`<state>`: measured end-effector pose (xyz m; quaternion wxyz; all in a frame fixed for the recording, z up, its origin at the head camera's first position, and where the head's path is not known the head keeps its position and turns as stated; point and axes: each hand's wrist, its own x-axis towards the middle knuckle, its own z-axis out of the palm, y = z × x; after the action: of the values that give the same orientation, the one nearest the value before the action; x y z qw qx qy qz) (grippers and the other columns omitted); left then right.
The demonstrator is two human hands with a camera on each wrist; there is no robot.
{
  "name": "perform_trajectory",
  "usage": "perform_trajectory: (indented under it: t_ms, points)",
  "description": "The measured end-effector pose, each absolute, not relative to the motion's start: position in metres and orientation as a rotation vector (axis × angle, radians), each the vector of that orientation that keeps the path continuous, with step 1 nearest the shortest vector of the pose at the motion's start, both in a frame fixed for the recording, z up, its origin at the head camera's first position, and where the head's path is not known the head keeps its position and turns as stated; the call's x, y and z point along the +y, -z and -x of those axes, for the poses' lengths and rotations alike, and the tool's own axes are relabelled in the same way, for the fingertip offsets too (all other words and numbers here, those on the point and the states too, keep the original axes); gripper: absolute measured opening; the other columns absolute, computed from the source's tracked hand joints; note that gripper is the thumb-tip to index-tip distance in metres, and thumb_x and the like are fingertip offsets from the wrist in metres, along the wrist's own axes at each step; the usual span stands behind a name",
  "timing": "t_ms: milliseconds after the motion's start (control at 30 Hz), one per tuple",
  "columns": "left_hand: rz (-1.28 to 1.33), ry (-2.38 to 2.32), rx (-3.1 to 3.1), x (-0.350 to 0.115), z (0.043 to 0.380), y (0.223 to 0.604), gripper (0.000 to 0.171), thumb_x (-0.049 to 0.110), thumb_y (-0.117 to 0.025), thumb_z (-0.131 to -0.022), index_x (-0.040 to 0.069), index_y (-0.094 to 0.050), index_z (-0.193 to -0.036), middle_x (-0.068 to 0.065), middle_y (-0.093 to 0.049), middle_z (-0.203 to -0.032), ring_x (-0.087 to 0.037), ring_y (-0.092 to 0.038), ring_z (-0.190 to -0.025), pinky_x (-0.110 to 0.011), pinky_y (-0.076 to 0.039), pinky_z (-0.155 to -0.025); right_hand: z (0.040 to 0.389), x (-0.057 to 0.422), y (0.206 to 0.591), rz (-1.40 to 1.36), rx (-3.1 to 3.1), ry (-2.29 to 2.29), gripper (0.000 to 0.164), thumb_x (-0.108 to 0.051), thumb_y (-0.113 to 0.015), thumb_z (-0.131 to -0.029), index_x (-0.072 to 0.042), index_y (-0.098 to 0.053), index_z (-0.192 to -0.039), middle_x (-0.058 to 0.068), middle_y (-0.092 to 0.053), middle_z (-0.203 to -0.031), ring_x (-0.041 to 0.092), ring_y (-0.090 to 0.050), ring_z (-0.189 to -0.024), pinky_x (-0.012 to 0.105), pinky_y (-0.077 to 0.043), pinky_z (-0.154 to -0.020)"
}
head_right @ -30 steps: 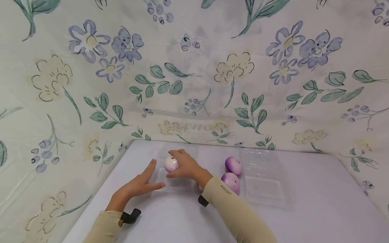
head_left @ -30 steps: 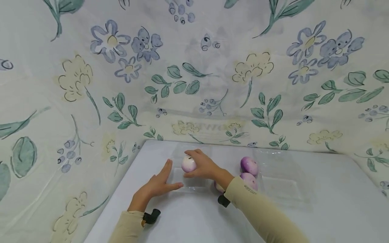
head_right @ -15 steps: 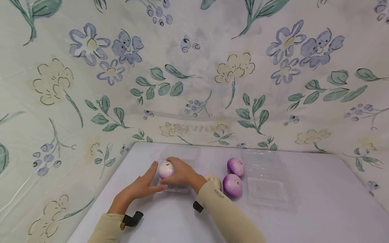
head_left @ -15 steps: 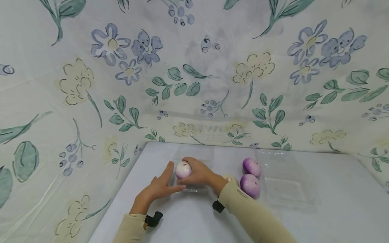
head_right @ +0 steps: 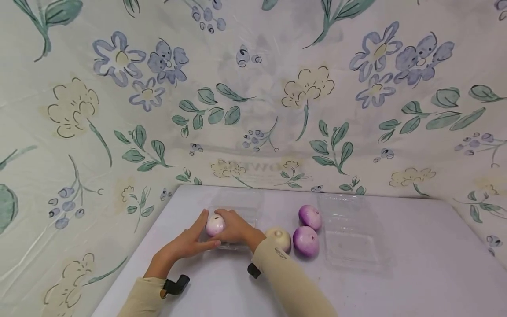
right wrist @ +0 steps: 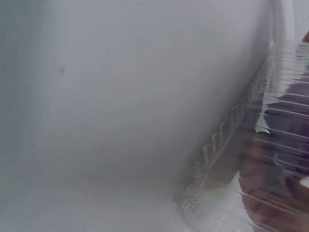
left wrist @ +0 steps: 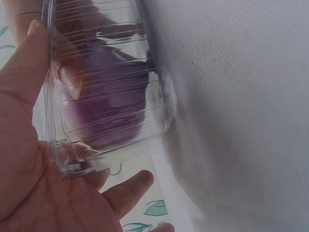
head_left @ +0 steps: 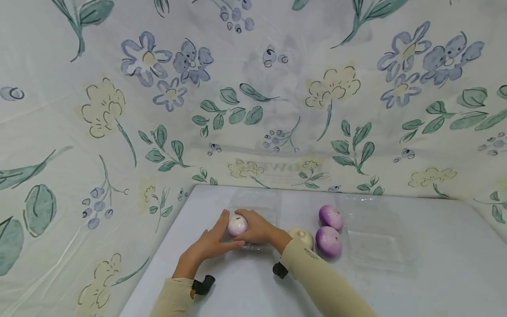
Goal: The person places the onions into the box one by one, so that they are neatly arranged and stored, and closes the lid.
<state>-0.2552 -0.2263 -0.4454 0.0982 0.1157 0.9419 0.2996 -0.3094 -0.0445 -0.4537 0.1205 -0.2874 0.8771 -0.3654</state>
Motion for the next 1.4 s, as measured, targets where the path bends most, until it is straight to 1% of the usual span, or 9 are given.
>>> perform_trajectory:
  t_ms: [167, 267, 400, 567, 700, 933, 1200, 1400]
  points:
    - [-0.321, -0.902, 2.772, -0.223, 0.255, 0.445, 0.114, 0.057, -0.069, -0.085, 0.000, -0.002, -0.157, -0.017, 0.001, -0.166, -0.038, -0.009, -0.153, -0.076, -0.006, -0.111, 0.311, -0.042, 0.455, 0.805, 2.505, 1.082, 0.086, -0.032, -0.079, -0.080, -0.004, -0.037, -0.150, 0.014, -0.051, -0.144, 0.025, -0.052, -0.129, 0.042, -0.045, -0.108]
    - [-0.318, -0.901, 2.770, -0.222, 0.256, 0.443, 0.114, 0.057, -0.069, -0.085, 0.001, -0.003, -0.157, -0.017, 0.001, -0.166, -0.038, -0.009, -0.153, -0.076, -0.005, -0.112, 0.312, -0.040, 0.455, 0.763, 2.488, 1.094, 0.087, -0.035, -0.078, -0.081, -0.006, -0.035, -0.151, 0.013, -0.049, -0.146, 0.025, -0.052, -0.131, 0.043, -0.044, -0.109]
    - [-0.339, -0.886, 2.780, -0.222, 0.258, 0.442, 0.112, 0.057, -0.068, -0.086, 0.001, -0.003, -0.157, -0.018, 0.001, -0.166, -0.039, -0.010, -0.153, -0.076, -0.007, -0.111, 0.312, -0.039, 0.452, 0.714, 2.490, 1.111, 0.089, -0.041, -0.079, -0.081, -0.005, -0.035, -0.150, 0.013, -0.050, -0.146, 0.026, -0.053, -0.129, 0.044, -0.045, -0.108]
    - [-0.347, -0.911, 2.765, -0.223, 0.259, 0.441, 0.113, 0.057, -0.069, -0.086, 0.000, -0.003, -0.157, -0.018, 0.001, -0.166, -0.039, -0.010, -0.153, -0.077, -0.006, -0.110, 0.311, -0.039, 0.450, 0.711, 2.517, 1.059, 0.090, -0.045, -0.077, -0.083, -0.004, -0.034, -0.151, 0.014, -0.049, -0.147, 0.026, -0.052, -0.130, 0.044, -0.044, -0.109]
    - [-0.337, -0.934, 2.743, -0.223, 0.258, 0.442, 0.113, 0.056, -0.070, -0.085, 0.001, -0.002, -0.158, -0.017, 0.001, -0.166, -0.038, -0.008, -0.153, -0.076, -0.005, -0.111, 0.311, -0.037, 0.447, 0.713, 2.550, 1.003, 0.089, -0.046, -0.076, -0.084, -0.004, -0.035, -0.150, 0.014, -0.051, -0.145, 0.025, -0.053, -0.128, 0.043, -0.045, -0.109]
    - [-0.321, -0.915, 2.756, -0.225, 0.256, 0.443, 0.113, 0.056, -0.069, -0.085, 0.001, -0.001, -0.157, -0.018, 0.001, -0.166, -0.039, -0.008, -0.153, -0.075, -0.008, -0.112, 0.309, -0.030, 0.440, 0.687, 2.542, 1.043, 0.088, -0.048, -0.077, -0.082, -0.007, -0.038, -0.150, 0.013, -0.057, -0.136, 0.023, -0.057, -0.120, 0.040, -0.049, -0.103]
    - [-0.320, -0.912, 2.765, -0.225, 0.257, 0.441, 0.114, 0.055, -0.071, -0.085, -0.001, -0.002, -0.157, -0.020, 0.000, -0.165, -0.041, -0.009, -0.152, -0.075, -0.009, -0.111, 0.306, -0.022, 0.427, 0.715, 2.503, 1.150, 0.084, -0.043, -0.079, -0.081, -0.008, -0.041, -0.148, 0.017, -0.053, -0.142, 0.029, -0.054, -0.126, 0.045, -0.049, -0.103]
    - [-0.297, -0.911, 2.761, -0.225, 0.256, 0.442, 0.115, 0.055, -0.071, -0.084, 0.000, -0.002, -0.157, -0.020, -0.001, -0.165, -0.041, -0.010, -0.152, -0.076, -0.009, -0.111, 0.305, -0.014, 0.421, 0.745, 2.504, 1.165, 0.086, -0.044, -0.080, -0.080, -0.010, -0.041, -0.148, 0.019, -0.049, -0.145, 0.031, -0.053, -0.127, 0.047, -0.049, -0.102]
